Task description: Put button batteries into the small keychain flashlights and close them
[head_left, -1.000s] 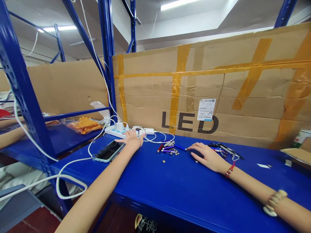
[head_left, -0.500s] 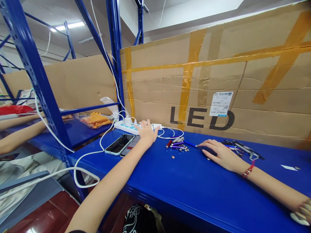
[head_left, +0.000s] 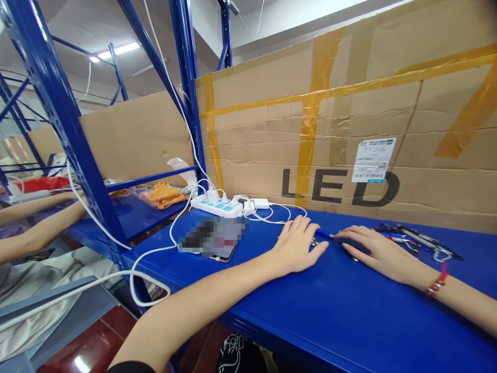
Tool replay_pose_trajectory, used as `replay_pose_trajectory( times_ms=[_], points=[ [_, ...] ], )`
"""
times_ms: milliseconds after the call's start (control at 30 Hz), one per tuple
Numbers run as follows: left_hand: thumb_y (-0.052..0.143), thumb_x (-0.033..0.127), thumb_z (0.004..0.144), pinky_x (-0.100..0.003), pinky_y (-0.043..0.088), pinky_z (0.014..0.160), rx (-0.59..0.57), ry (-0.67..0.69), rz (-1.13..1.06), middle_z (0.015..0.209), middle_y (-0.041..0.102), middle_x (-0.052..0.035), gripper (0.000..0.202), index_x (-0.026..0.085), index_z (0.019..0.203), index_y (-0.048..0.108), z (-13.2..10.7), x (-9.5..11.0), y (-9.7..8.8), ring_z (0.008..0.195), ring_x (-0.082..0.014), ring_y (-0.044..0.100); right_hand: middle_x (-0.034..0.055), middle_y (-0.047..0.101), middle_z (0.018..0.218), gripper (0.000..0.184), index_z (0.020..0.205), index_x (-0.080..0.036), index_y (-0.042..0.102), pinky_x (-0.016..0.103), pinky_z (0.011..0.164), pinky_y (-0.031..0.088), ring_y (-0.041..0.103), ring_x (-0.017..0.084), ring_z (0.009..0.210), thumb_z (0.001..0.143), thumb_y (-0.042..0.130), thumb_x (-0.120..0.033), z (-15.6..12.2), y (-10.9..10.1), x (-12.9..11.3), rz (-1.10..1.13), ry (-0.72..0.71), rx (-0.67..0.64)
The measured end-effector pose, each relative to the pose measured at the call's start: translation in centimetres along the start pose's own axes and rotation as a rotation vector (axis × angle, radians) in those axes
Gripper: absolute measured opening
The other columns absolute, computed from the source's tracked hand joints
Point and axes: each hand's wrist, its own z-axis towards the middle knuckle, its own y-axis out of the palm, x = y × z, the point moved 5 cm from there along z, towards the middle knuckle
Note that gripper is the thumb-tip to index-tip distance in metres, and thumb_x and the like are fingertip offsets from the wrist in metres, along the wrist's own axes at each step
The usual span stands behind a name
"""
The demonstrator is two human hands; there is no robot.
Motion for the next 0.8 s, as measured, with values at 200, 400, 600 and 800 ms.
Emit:
replay_pose_trajectory(
  times_ms=[200,400,600,800],
  points=[
    [0.032,0.042,0.089,-0.041,0.021,0.107,-0.115,-0.037,-0.058,0.135,0.039,-0.0093,0.044,0.014,0.120,0.047,-0.12,-0.42,0.67,0.131,-0.0243,0.025,0.0075,0.055,0.111,0.039,0.112,-0.025,0.056,0.044,0.091,0.041,0.051,0.024,0.104,0.088,0.034,-0.047,0.01,0.42,0.51,-0.014,-0.018,0.009],
    [0.031,0.042,0.089,-0.042,0.021,0.107,-0.154,-0.120,-0.171,0.132,0.045,-0.0068,0.042,0.017,0.118,0.049,-0.16,-0.57,0.61,0.129,-0.0203,0.029,0.0081,0.056,0.111,0.042,0.110,-0.024,0.058,0.045,0.094,0.040,0.051,0.025,0.106,0.087,0.034,-0.050,0.05,0.35,0.54,0.002,0.027,0.001],
    [0.032,0.043,0.087,-0.045,0.020,0.108,-0.161,-0.148,-0.201,0.131,0.045,-0.0085,0.043,0.018,0.117,0.050,-0.66,0.01,0.89,0.127,-0.0225,0.031,0.0081,0.057,0.110,0.046,0.107,-0.024,0.060,0.043,0.093,0.041,0.051,0.025,0.105,0.086,0.032,-0.054,0.12,0.17,0.29,0.028,0.067,0.002],
    [0.028,0.049,0.087,-0.051,0.015,0.108,-0.191,-0.207,-0.184,0.141,0.030,-0.0106,0.050,0.018,0.121,0.047,-1.01,-0.08,0.96,0.133,-0.0303,0.016,0.0084,0.056,0.112,0.045,0.108,-0.024,0.060,0.044,0.094,0.039,0.051,0.025,0.106,0.086,0.033,-0.054,0.10,0.22,0.37,0.031,0.074,-0.013]
  ],
)
